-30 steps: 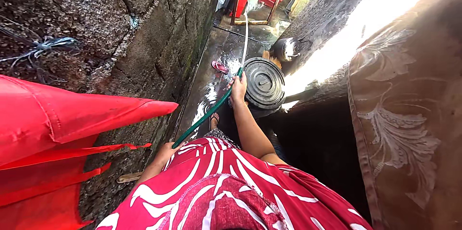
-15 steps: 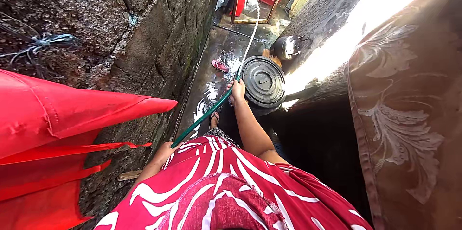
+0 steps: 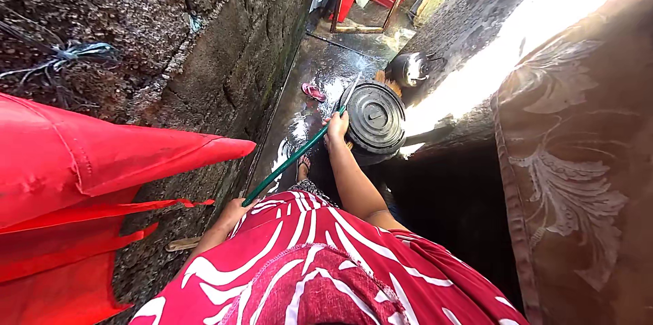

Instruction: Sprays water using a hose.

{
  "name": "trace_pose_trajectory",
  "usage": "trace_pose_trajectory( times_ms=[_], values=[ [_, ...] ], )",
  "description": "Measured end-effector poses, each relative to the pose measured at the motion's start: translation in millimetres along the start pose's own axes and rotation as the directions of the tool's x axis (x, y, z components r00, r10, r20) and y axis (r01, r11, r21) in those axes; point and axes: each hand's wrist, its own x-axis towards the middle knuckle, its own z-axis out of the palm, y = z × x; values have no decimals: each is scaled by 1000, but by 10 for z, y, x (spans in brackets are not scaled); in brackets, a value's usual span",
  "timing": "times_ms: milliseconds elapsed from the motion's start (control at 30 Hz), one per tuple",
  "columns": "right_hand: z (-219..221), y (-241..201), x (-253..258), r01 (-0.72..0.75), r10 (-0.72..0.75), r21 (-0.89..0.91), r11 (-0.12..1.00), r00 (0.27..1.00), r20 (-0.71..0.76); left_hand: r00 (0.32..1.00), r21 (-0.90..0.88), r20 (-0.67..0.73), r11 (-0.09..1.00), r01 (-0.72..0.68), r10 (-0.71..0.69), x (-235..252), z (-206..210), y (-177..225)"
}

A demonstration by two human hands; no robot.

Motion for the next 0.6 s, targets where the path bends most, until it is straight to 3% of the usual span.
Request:
trace_pose_trajectory(
  times_ms=[600],
  values=[
    [122,-17,105,62,-61,-18,998,998,23,1000,-15,18,1000,-8,8,61,-108,59]
  ],
)
